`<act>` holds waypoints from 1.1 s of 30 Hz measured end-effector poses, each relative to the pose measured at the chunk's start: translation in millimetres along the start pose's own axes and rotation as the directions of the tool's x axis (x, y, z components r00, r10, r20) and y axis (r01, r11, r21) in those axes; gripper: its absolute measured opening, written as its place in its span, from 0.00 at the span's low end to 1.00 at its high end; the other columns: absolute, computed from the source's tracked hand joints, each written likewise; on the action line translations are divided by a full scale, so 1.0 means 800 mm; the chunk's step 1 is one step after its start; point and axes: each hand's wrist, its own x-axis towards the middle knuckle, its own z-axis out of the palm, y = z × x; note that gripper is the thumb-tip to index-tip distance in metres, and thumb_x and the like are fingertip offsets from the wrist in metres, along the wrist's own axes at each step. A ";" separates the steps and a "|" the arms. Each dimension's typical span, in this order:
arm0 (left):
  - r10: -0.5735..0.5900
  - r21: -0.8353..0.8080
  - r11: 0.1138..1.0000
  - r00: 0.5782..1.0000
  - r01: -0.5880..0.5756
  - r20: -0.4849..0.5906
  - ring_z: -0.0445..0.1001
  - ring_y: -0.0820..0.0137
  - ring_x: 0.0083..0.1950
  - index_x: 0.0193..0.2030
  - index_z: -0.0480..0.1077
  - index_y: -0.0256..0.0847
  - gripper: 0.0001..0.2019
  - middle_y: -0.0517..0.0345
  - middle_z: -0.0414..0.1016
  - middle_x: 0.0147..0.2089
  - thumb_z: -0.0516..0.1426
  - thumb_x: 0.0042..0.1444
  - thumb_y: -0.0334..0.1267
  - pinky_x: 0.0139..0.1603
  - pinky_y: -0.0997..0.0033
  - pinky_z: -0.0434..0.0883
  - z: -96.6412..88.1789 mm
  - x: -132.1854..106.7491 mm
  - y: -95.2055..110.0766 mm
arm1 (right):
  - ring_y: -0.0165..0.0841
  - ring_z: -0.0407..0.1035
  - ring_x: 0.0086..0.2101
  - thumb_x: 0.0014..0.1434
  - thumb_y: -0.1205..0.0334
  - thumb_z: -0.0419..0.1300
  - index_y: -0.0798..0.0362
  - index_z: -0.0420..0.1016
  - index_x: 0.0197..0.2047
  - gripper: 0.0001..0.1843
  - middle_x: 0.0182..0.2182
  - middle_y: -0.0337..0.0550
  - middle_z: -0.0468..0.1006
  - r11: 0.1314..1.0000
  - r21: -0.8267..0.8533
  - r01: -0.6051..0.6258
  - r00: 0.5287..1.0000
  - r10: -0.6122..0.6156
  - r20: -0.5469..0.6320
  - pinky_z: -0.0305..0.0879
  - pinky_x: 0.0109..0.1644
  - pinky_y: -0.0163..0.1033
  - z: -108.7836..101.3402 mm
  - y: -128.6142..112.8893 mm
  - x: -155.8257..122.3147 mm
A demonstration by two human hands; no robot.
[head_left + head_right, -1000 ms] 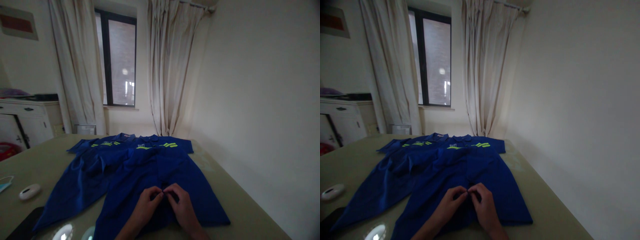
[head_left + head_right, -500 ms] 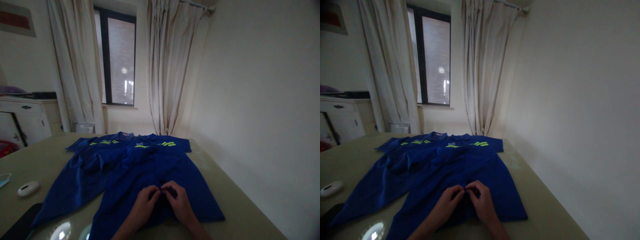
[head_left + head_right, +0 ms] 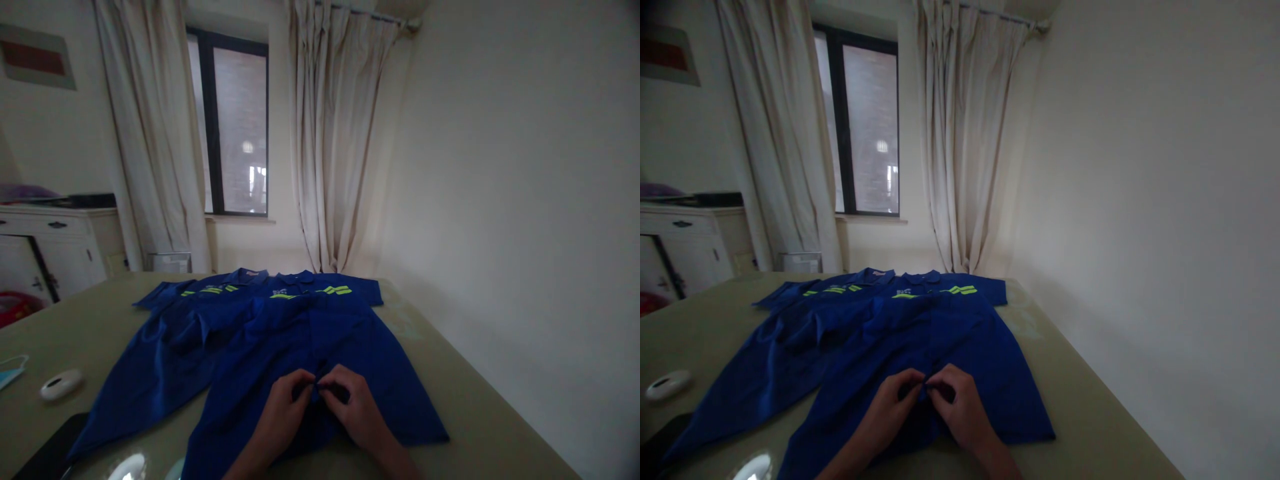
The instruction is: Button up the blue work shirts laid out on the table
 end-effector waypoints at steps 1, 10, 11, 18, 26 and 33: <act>-0.013 0.006 1.000 1.000 0.013 -0.007 0.78 0.61 0.47 0.44 0.79 0.43 0.12 0.54 0.83 0.43 0.55 0.60 0.40 0.51 0.64 0.71 0.000 0.000 -0.004 | 0.33 0.72 0.34 0.61 0.65 0.63 0.49 0.82 0.39 0.06 0.33 0.40 0.78 1.000 -0.018 0.020 1.000 -0.020 0.010 0.64 0.39 0.35 0.001 -0.003 -0.001; -0.008 -0.120 0.993 1.000 0.006 -0.009 0.77 0.62 0.43 0.39 0.75 0.43 0.09 0.56 0.80 0.38 0.55 0.60 0.41 0.46 0.65 0.70 0.001 0.006 -0.008 | 0.32 0.72 0.33 0.65 0.60 0.61 0.50 0.79 0.36 0.07 0.32 0.39 0.78 0.998 -0.055 -0.030 0.999 0.031 0.012 0.63 0.39 0.35 0.000 -0.002 -0.003; -0.010 -0.135 0.991 1.000 0.007 -0.015 0.77 0.62 0.43 0.39 0.75 0.42 0.09 0.56 0.80 0.38 0.55 0.60 0.42 0.46 0.65 0.70 0.001 0.007 -0.007 | 0.32 0.72 0.33 0.63 0.62 0.62 0.50 0.78 0.36 0.05 0.32 0.38 0.78 0.997 -0.078 -0.029 0.999 0.030 0.011 0.63 0.38 0.35 0.001 -0.001 -0.003; -0.042 -0.151 0.988 0.998 0.035 -0.047 0.76 0.60 0.46 0.41 0.75 0.42 0.11 0.54 0.80 0.41 0.54 0.63 0.45 0.50 0.64 0.70 0.005 0.004 0.000 | 0.35 0.73 0.39 0.58 0.55 0.70 0.48 0.78 0.46 0.14 0.38 0.40 0.79 0.996 -0.085 0.024 1.000 -0.022 0.023 0.65 0.43 0.36 0.001 -0.002 -0.008; 0.022 -0.070 0.997 0.999 -0.026 -0.049 0.77 0.63 0.44 0.42 0.74 0.43 0.11 0.56 0.80 0.41 0.52 0.66 0.44 0.47 0.66 0.70 0.002 -0.002 0.016 | 0.34 0.72 0.35 0.64 0.49 0.63 0.50 0.81 0.36 0.13 0.32 0.39 0.79 0.992 0.073 -0.104 0.993 0.107 -0.043 0.64 0.41 0.36 -0.002 -0.001 -0.001; 0.074 0.130 0.988 0.997 -0.078 0.033 0.76 0.57 0.54 0.52 0.74 0.45 0.19 0.52 0.80 0.52 0.65 0.56 0.47 0.56 0.61 0.70 -0.007 -0.009 0.017 | 0.33 0.67 0.31 0.61 0.41 0.62 0.52 0.77 0.30 0.22 0.26 0.38 0.73 0.957 0.214 -0.194 0.975 0.212 -0.066 0.62 0.37 0.36 -0.002 0.008 0.006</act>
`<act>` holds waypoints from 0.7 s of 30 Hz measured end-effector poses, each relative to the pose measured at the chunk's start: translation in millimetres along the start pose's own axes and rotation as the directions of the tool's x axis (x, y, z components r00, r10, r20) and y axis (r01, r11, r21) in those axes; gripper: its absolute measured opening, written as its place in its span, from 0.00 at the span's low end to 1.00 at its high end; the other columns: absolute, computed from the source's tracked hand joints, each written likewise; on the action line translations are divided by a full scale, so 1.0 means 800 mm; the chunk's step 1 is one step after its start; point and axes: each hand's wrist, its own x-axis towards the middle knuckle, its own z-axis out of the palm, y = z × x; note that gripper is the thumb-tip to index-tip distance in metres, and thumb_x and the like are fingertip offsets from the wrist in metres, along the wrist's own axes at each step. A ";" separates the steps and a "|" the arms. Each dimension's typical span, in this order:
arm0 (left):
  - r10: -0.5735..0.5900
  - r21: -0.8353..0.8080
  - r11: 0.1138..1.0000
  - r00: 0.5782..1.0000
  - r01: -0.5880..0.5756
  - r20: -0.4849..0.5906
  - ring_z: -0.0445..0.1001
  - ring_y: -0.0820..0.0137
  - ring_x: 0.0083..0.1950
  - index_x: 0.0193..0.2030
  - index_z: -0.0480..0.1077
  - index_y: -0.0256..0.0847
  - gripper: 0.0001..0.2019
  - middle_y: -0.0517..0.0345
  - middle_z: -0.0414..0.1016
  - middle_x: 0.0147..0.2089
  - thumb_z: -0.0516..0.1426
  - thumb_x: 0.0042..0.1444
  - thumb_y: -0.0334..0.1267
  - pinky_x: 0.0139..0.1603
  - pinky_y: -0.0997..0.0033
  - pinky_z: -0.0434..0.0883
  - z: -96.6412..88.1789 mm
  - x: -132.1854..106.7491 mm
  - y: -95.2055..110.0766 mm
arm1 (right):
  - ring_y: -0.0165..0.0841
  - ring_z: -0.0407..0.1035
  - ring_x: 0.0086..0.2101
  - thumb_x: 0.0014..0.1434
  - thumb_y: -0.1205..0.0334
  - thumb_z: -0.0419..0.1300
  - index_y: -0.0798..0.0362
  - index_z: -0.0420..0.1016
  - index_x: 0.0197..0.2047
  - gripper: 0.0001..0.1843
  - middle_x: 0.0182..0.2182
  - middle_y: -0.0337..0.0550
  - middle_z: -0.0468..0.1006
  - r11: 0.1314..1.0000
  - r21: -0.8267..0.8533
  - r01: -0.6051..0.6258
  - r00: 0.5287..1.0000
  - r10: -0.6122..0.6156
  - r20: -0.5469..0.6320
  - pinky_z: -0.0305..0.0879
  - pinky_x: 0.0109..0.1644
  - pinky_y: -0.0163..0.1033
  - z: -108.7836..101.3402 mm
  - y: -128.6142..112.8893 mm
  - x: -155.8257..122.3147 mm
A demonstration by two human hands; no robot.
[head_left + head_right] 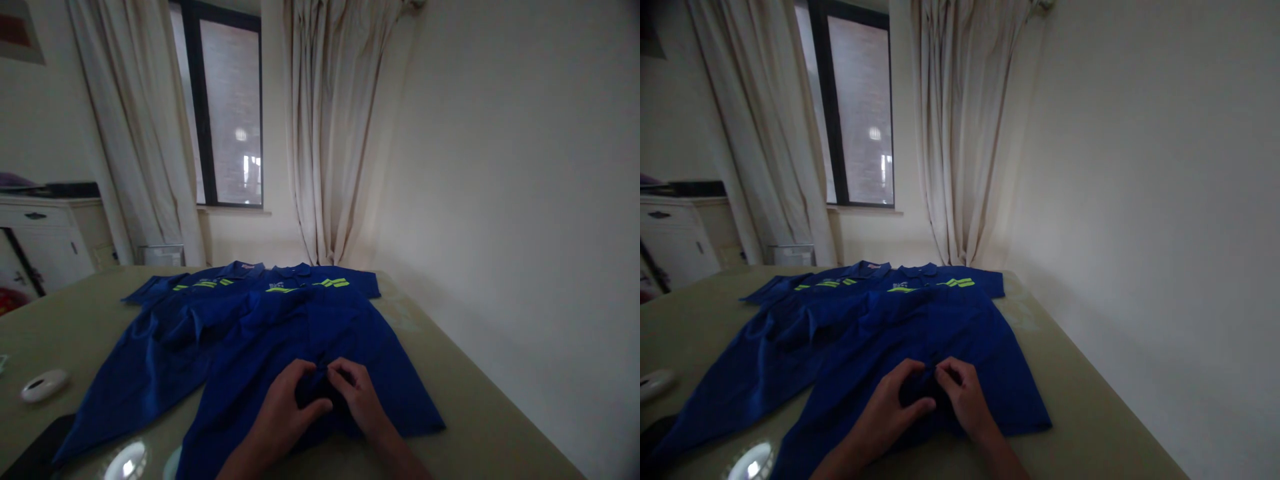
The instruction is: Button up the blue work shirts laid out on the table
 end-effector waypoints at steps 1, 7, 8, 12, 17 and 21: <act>0.025 0.044 0.999 1.000 -0.025 -0.011 0.76 0.56 0.54 0.52 0.74 0.45 0.19 0.51 0.79 0.53 0.66 0.55 0.45 0.57 0.59 0.70 0.001 -0.001 -0.002 | 0.33 0.66 0.31 0.61 0.42 0.63 0.52 0.77 0.29 0.22 0.26 0.38 0.73 1.000 0.018 -0.004 1.000 0.004 0.005 0.61 0.36 0.35 0.000 0.000 0.001; 0.087 0.048 0.995 0.995 -0.085 -0.039 0.78 0.62 0.47 0.45 0.77 0.46 0.10 0.55 0.82 0.45 0.54 0.66 0.38 0.52 0.64 0.70 0.001 0.002 -0.007 | 0.32 0.65 0.30 0.63 0.43 0.62 0.53 0.77 0.30 0.21 0.25 0.37 0.72 1.000 -0.006 0.002 1.000 -0.002 -0.010 0.60 0.35 0.35 0.002 -0.003 0.001; 0.075 0.035 0.997 0.996 -0.074 -0.051 0.78 0.62 0.47 0.45 0.78 0.46 0.09 0.55 0.82 0.45 0.55 0.66 0.38 0.51 0.64 0.70 0.001 0.003 -0.007 | 0.32 0.66 0.30 0.65 0.44 0.60 0.53 0.77 0.31 0.21 0.26 0.38 0.73 0.999 -0.046 0.019 1.000 -0.020 -0.015 0.60 0.35 0.35 0.002 -0.004 0.000; 0.002 -0.040 0.999 0.999 -0.003 -0.032 0.79 0.62 0.45 0.44 0.78 0.45 0.09 0.55 0.83 0.44 0.56 0.65 0.41 0.48 0.67 0.71 0.001 0.006 -0.005 | 0.33 0.70 0.34 0.69 0.51 0.56 0.51 0.75 0.40 0.13 0.31 0.40 0.77 0.978 -0.170 0.120 0.991 -0.128 -0.036 0.64 0.38 0.35 0.007 -0.007 -0.008; -0.028 -0.039 0.999 0.999 0.027 -0.032 0.79 0.61 0.46 0.46 0.77 0.45 0.11 0.55 0.83 0.44 0.54 0.65 0.41 0.49 0.66 0.72 0.000 0.006 -0.002 | 0.33 0.70 0.36 0.65 0.64 0.56 0.49 0.71 0.40 0.03 0.34 0.40 0.75 0.918 -0.284 0.277 0.959 -0.280 0.032 0.65 0.41 0.35 0.006 -0.010 -0.014; -0.003 0.078 0.997 0.998 0.008 -0.067 0.80 0.60 0.45 0.44 0.78 0.47 0.09 0.56 0.83 0.43 0.56 0.62 0.37 0.49 0.65 0.72 0.000 0.002 -0.001 | 0.35 0.71 0.39 0.62 0.65 0.61 0.50 0.73 0.41 0.04 0.38 0.42 0.76 0.902 -0.310 0.300 0.954 -0.287 0.087 0.66 0.44 0.37 0.004 -0.009 -0.014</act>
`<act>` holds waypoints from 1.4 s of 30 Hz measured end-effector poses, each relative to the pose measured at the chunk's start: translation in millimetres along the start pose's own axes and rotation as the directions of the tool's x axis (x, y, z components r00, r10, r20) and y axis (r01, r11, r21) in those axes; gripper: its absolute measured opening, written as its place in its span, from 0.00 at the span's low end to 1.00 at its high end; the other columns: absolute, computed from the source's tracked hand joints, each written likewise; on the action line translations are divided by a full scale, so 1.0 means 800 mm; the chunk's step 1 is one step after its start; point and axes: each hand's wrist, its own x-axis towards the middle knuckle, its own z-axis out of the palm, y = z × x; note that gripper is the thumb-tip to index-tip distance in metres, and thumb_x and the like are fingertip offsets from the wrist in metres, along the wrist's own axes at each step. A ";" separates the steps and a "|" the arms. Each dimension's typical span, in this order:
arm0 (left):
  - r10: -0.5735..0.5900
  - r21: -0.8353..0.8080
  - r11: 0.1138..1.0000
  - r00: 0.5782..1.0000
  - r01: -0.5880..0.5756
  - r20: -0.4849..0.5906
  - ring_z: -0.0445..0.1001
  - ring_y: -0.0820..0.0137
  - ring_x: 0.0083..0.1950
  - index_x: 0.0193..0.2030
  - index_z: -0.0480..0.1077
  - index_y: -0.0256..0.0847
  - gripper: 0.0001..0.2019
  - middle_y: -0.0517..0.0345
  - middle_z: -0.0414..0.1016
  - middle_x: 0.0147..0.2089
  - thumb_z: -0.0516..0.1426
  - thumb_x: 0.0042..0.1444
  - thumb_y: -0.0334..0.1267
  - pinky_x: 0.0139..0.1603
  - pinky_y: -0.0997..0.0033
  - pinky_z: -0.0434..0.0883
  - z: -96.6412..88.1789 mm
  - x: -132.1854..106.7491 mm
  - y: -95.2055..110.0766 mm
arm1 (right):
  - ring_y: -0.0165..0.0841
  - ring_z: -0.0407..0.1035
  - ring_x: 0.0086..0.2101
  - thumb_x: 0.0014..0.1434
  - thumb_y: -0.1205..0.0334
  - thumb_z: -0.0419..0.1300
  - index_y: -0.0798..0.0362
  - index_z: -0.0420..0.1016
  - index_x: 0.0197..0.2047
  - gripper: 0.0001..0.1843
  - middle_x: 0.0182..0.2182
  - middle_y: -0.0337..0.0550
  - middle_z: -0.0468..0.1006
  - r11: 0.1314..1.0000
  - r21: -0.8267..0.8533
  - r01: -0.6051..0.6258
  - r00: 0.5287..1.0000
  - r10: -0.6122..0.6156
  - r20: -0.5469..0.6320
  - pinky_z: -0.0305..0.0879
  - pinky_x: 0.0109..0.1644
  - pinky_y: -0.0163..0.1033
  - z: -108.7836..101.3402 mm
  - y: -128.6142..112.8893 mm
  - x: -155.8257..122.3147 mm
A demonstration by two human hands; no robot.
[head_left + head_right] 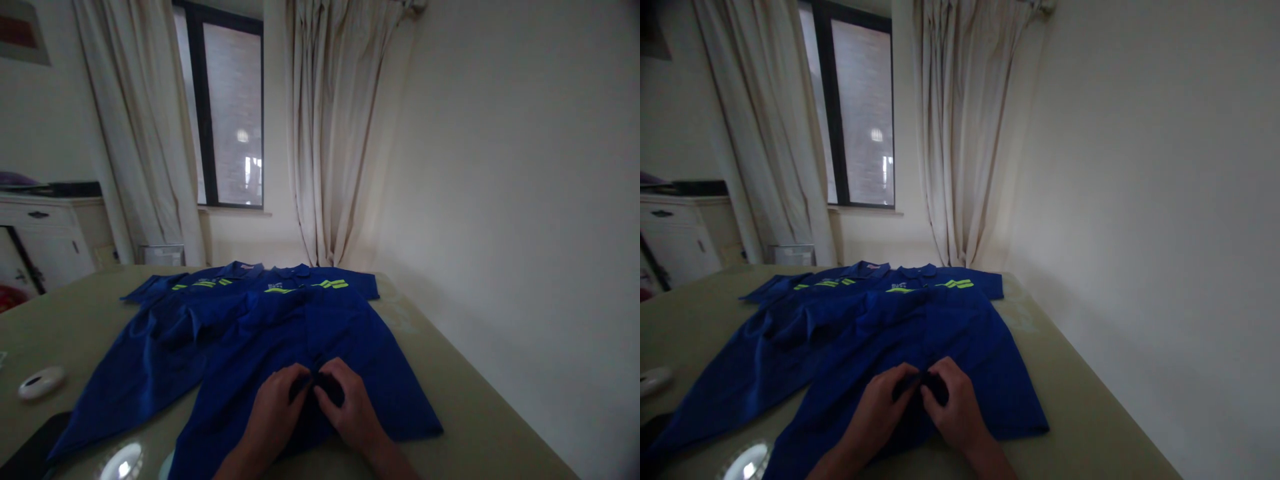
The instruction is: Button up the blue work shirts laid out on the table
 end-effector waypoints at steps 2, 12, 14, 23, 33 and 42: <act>0.017 0.033 0.999 0.999 -0.016 -0.042 0.79 0.61 0.45 0.42 0.79 0.48 0.08 0.56 0.82 0.43 0.57 0.62 0.36 0.49 0.65 0.72 0.002 -0.002 0.000 | 0.35 0.71 0.38 0.63 0.65 0.61 0.50 0.74 0.39 0.01 0.37 0.42 0.76 1.000 0.003 -0.019 1.000 0.019 -0.002 0.66 0.42 0.37 0.002 0.003 0.000; 0.149 0.226 0.966 0.985 -0.126 -0.089 0.78 0.60 0.46 0.43 0.78 0.49 0.10 0.56 0.80 0.43 0.57 0.61 0.31 0.54 0.58 0.72 0.010 -0.006 -0.005 | 0.36 0.74 0.40 0.67 0.67 0.56 0.48 0.77 0.44 0.09 0.39 0.44 0.78 0.960 -0.243 0.139 0.990 -0.125 0.073 0.69 0.45 0.39 0.004 0.015 -0.005; 0.122 0.189 0.977 0.988 -0.103 -0.090 0.78 0.59 0.47 0.44 0.78 0.48 0.11 0.55 0.80 0.44 0.56 0.61 0.31 0.52 0.60 0.73 0.011 -0.006 -0.004 | 0.36 0.75 0.39 0.68 0.67 0.56 0.48 0.78 0.44 0.09 0.38 0.44 0.78 0.949 -0.265 0.174 0.984 -0.159 0.076 0.70 0.44 0.39 0.003 0.016 -0.006; -0.001 -0.011 1.000 0.998 0.001 -0.063 0.81 0.61 0.45 0.42 0.80 0.47 0.11 0.57 0.84 0.42 0.56 0.60 0.32 0.49 0.66 0.73 0.010 -0.003 -0.003 | 0.36 0.75 0.38 0.67 0.68 0.57 0.48 0.76 0.42 0.08 0.38 0.43 0.78 0.969 -0.183 0.163 0.986 -0.165 0.004 0.70 0.43 0.37 0.009 0.014 -0.007; -0.048 -0.026 0.999 0.998 0.047 -0.027 0.81 0.64 0.41 0.37 0.77 0.48 0.08 0.63 0.83 0.37 0.56 0.62 0.35 0.43 0.71 0.70 0.007 -0.003 -0.002 | 0.35 0.75 0.37 0.68 0.69 0.56 0.48 0.75 0.42 0.08 0.38 0.42 0.77 0.971 -0.186 0.151 0.987 -0.159 -0.027 0.70 0.42 0.36 0.016 0.019 -0.010; 0.063 -0.180 0.981 0.996 -0.073 -0.059 0.76 0.66 0.43 0.36 0.73 0.44 0.07 0.58 0.78 0.40 0.55 0.62 0.30 0.46 0.70 0.70 0.010 -0.001 0.005 | 0.34 0.75 0.36 0.70 0.69 0.52 0.49 0.74 0.43 0.10 0.38 0.43 0.77 0.940 -0.285 0.190 0.978 -0.208 -0.034 0.71 0.41 0.36 0.017 0.020 -0.011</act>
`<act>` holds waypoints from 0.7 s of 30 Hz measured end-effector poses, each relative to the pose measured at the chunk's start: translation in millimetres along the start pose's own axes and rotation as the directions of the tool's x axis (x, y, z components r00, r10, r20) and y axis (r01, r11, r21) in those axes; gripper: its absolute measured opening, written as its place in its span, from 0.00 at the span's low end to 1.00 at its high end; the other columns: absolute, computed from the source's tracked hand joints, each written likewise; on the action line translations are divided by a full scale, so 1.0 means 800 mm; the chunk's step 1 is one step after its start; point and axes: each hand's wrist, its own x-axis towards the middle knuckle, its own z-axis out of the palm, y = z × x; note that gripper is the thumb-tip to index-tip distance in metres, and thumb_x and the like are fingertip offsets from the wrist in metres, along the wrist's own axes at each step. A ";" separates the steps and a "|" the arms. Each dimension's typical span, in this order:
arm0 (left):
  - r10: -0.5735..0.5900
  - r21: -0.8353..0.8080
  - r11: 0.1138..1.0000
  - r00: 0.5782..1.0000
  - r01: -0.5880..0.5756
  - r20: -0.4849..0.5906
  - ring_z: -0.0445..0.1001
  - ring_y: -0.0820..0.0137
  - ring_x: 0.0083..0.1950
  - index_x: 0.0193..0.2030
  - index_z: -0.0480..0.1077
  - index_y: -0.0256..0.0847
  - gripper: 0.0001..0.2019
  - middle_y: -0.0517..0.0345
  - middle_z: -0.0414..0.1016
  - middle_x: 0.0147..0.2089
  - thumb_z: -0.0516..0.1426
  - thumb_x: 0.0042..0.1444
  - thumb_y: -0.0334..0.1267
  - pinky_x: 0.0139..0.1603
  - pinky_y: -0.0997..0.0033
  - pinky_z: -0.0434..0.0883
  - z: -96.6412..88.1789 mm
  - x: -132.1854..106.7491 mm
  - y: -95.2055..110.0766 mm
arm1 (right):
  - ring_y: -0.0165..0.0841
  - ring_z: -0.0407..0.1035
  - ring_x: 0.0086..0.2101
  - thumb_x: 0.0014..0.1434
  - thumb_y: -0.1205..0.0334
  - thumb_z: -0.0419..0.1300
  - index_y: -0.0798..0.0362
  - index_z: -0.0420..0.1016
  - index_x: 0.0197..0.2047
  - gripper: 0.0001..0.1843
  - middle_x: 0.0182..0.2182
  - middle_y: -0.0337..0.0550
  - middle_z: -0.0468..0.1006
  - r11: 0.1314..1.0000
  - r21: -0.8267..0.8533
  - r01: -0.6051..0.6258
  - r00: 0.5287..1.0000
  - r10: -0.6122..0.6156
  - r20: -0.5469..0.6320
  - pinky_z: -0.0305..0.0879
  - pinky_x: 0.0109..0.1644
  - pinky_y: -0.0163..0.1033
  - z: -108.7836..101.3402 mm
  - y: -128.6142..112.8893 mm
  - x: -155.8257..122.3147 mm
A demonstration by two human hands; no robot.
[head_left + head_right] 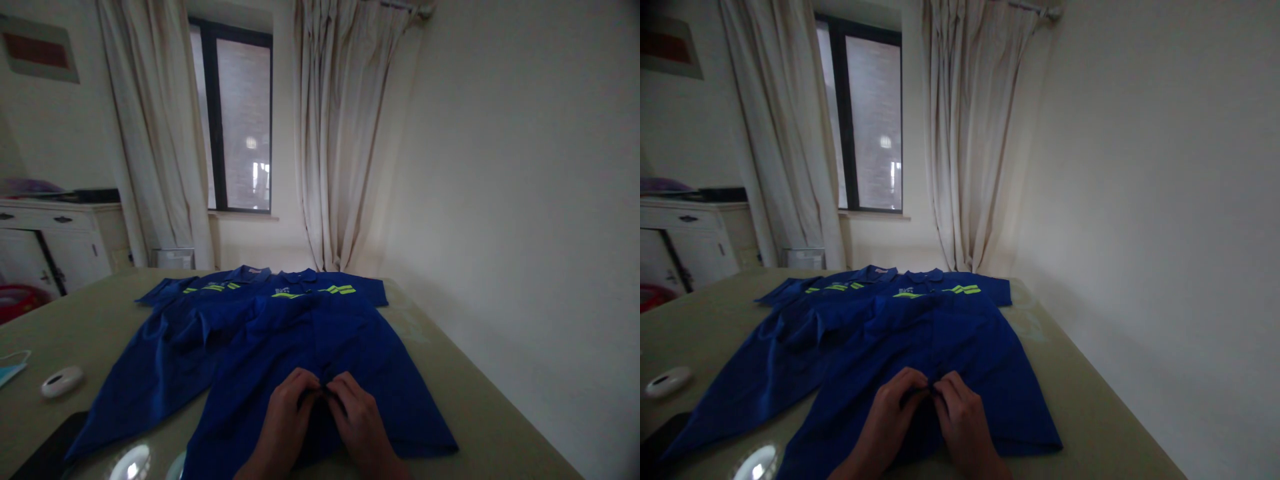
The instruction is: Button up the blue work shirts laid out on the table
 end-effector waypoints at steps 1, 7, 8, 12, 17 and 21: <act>-0.003 -0.021 1.000 1.000 0.003 0.002 0.76 0.66 0.43 0.36 0.73 0.44 0.07 0.58 0.78 0.40 0.55 0.62 0.30 0.47 0.70 0.70 0.000 0.001 -0.001 | 0.34 0.75 0.36 0.70 0.69 0.51 0.49 0.74 0.43 0.11 0.37 0.43 0.77 1.000 -0.014 0.012 1.000 -0.012 -0.012 0.71 0.41 0.36 0.001 -0.001 0.000; 0.027 -0.100 0.995 0.999 -0.025 0.017 0.75 0.65 0.44 0.34 0.71 0.43 0.06 0.57 0.76 0.40 0.57 0.61 0.31 0.47 0.69 0.69 -0.003 0.002 -0.003 | 0.34 0.76 0.35 0.71 0.69 0.49 0.49 0.73 0.43 0.12 0.36 0.42 0.76 0.998 -0.056 0.028 0.996 -0.032 -0.079 0.71 0.39 0.36 0.006 -0.002 -0.002; 0.031 -0.107 0.994 0.999 -0.028 0.023 0.75 0.66 0.44 0.33 0.71 0.43 0.06 0.57 0.75 0.41 0.57 0.62 0.31 0.46 0.69 0.69 -0.003 0.002 -0.002 | 0.34 0.76 0.35 0.71 0.69 0.50 0.49 0.73 0.43 0.11 0.36 0.42 0.77 0.998 -0.054 0.030 0.996 -0.035 -0.082 0.71 0.39 0.35 0.006 -0.001 -0.002; 0.025 -0.132 0.991 0.999 -0.019 0.045 0.75 0.66 0.44 0.32 0.70 0.43 0.06 0.57 0.75 0.42 0.58 0.61 0.32 0.46 0.70 0.68 -0.001 0.002 -0.002 | 0.33 0.76 0.35 0.71 0.69 0.50 0.48 0.73 0.43 0.11 0.36 0.41 0.77 0.999 -0.034 0.027 0.995 -0.030 -0.100 0.71 0.39 0.34 0.006 0.002 -0.003; -0.014 -0.122 0.992 0.998 0.023 0.069 0.75 0.63 0.50 0.32 0.70 0.43 0.06 0.54 0.77 0.48 0.58 0.61 0.34 0.50 0.68 0.68 -0.003 0.003 -0.003 | 0.33 0.76 0.35 0.70 0.67 0.53 0.48 0.75 0.41 0.10 0.36 0.40 0.78 0.995 0.086 -0.049 0.994 0.057 -0.094 0.69 0.40 0.33 0.003 0.004 -0.001; -0.080 -0.127 0.987 0.985 0.100 0.152 0.73 0.61 0.56 0.35 0.69 0.44 0.03 0.52 0.76 0.55 0.59 0.60 0.37 0.57 0.65 0.66 -0.018 0.006 0.003 | 0.34 0.76 0.36 0.67 0.60 0.60 0.49 0.79 0.37 0.07 0.34 0.40 0.79 0.952 0.268 -0.145 0.985 0.165 -0.051 0.68 0.42 0.34 -0.010 0.007 0.010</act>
